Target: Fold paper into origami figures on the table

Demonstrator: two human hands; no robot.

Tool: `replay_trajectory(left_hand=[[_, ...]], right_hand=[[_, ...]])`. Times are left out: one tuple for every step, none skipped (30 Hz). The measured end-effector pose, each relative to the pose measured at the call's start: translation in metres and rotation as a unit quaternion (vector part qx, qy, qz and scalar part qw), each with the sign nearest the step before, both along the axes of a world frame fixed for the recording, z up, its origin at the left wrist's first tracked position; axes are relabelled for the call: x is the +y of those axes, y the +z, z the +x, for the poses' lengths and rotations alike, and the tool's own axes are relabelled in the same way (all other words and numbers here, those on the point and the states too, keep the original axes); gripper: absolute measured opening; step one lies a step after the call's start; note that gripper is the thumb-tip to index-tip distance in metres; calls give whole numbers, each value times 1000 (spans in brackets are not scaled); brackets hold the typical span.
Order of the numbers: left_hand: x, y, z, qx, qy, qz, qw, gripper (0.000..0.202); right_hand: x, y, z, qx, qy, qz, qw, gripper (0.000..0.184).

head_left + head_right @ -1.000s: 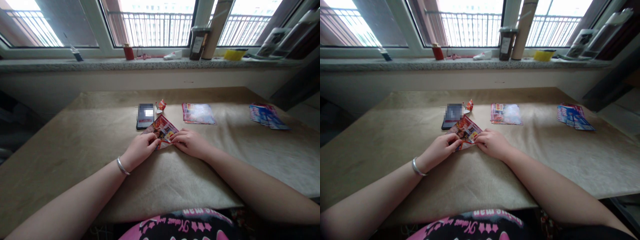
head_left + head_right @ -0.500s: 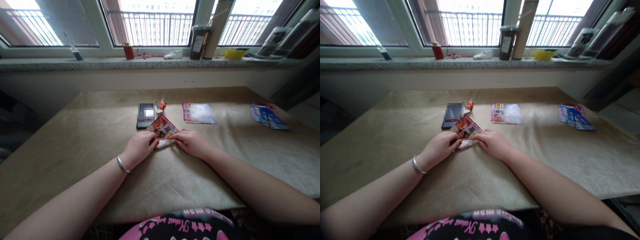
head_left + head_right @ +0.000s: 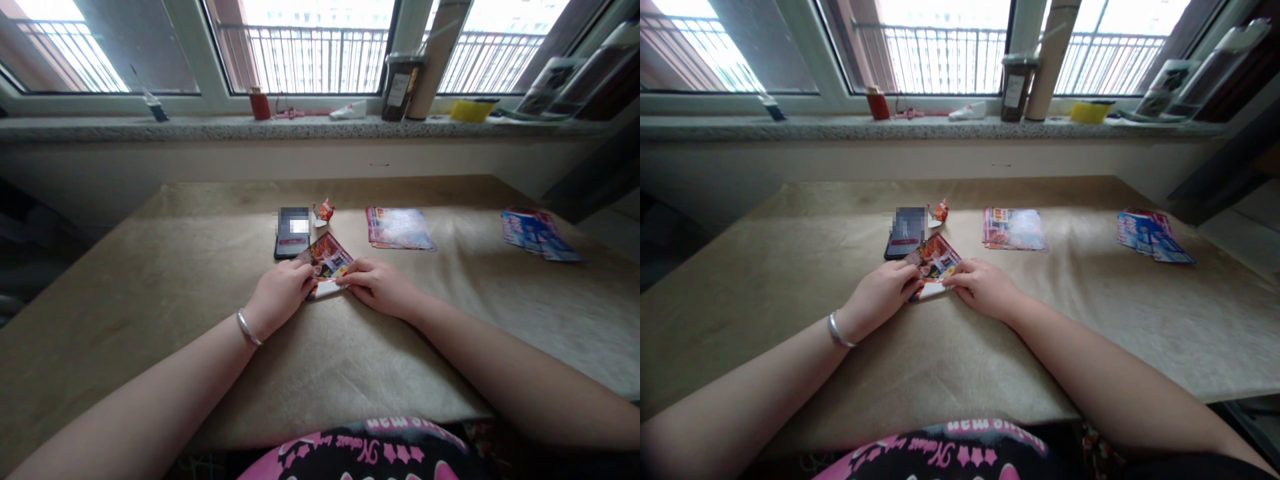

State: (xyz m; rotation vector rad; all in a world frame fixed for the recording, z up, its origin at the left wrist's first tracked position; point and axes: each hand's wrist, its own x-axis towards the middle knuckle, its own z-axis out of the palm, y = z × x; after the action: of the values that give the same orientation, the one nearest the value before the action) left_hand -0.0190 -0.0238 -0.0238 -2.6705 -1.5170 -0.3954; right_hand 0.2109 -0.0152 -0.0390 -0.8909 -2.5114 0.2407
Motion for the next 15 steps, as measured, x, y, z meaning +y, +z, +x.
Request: replay_trajectory(left_hand=[[0,0,0,-3,1,-4,1000,17],[1,0,0,-6,3,-9,1000,18],[1,0,0,-8,4,-13,1000,19],[1,0,0,-11,5,-16,1000,20],[2,0,-1,-14,5,-18,1000,21],[2,0,-1,-20,6,-19,1000,21],[2,-1,-2,-31,5,-19,999,20],[2,-1,-2,-46,4,-18,999,18],[2,0,-3,-63,0,-17,998,16],[2,0,-3,-79,-6,-17,997,15],[2,1,-4,-92,-15,-16,996,16],[1,1,-4,-97,-31,-16,995,17],[0,2,-5,-95,-50,-15,994,19],[-1,4,-5,-88,-75,-12,993,21],[-2,5,-4,-74,-105,-10,992,21]], right_hand=[[0,0,0,0,2,1,1000,25],[1,0,1,-4,2,4,1000,25],[1,0,1,-10,2,8,1000,25],[1,0,2,-17,1,12,1000,25],[1,0,2,-24,1,17,1000,25],[1,0,2,-29,1,22,999,26],[1,1,2,-34,1,26,999,26],[1,1,2,-36,0,29,999,26],[1,1,1,-39,-1,31,999,27],[1,2,1,-41,-4,32,999,27],[0,2,1,-43,-9,33,998,27],[0,2,1,-44,-15,34,998,28],[1,2,2,-45,-22,35,998,28],[1,2,2,-44,-30,36,998,28],[2,2,2,-43,-35,35,998,28]])
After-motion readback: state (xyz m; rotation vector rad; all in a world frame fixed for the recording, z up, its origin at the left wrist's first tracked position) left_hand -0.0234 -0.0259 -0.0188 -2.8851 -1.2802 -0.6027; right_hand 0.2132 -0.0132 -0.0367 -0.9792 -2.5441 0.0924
